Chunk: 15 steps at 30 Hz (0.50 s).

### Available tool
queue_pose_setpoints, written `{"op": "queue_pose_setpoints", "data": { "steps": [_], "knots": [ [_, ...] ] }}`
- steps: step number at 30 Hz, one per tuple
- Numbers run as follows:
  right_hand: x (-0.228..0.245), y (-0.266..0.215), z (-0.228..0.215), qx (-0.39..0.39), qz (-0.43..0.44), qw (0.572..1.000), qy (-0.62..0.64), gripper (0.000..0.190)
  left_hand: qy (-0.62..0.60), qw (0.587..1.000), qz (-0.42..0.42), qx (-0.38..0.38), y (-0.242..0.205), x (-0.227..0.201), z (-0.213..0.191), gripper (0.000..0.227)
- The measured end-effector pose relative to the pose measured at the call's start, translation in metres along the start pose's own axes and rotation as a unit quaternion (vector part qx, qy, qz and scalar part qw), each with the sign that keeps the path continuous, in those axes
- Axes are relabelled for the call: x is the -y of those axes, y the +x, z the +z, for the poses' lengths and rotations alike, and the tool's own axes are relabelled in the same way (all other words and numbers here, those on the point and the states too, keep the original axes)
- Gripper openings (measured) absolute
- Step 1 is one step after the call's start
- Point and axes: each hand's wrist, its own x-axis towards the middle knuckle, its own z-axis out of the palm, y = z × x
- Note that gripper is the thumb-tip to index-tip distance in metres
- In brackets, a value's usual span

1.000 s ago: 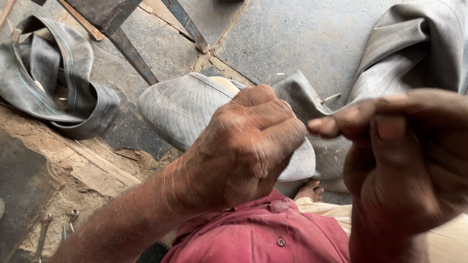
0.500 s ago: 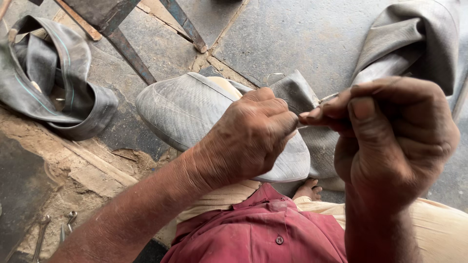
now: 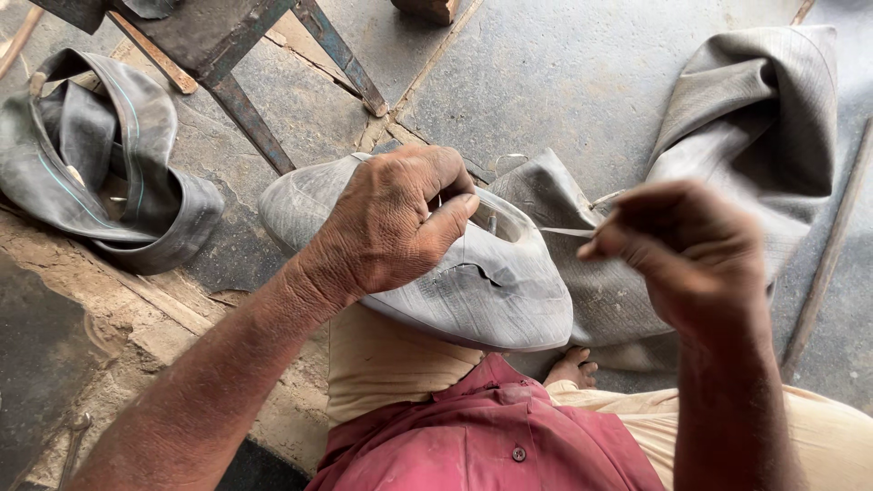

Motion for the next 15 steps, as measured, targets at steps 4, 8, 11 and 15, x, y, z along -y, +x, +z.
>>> {"op": "queue_pose_setpoints", "data": {
  "steps": [4, 8, 11, 15],
  "knots": [
    [-0.009, -0.009, 0.003, 0.078, 0.079, 0.968, -0.227, 0.037, 0.018, 0.999, 0.010, 0.046, 0.011, 0.001, 0.008, 0.015],
    [-0.011, -0.008, 0.014, 0.095, 0.155, 0.941, -0.286, 0.048, 0.030, 0.995, 0.089, 0.044, 0.022, -0.005, 0.022, 0.015],
    [-0.012, -0.005, 0.019, 0.099, 0.130, 0.948, -0.273, 0.045, 0.009, 0.987, 0.137, 0.081, 0.022, -0.015, 0.033, 0.012],
    [-0.018, -0.007, 0.020, 0.103, 0.111, 0.953, -0.263, 0.040, 0.012, 0.979, 0.160, 0.122, 0.013, -0.025, 0.046, 0.013]
  ]
}}
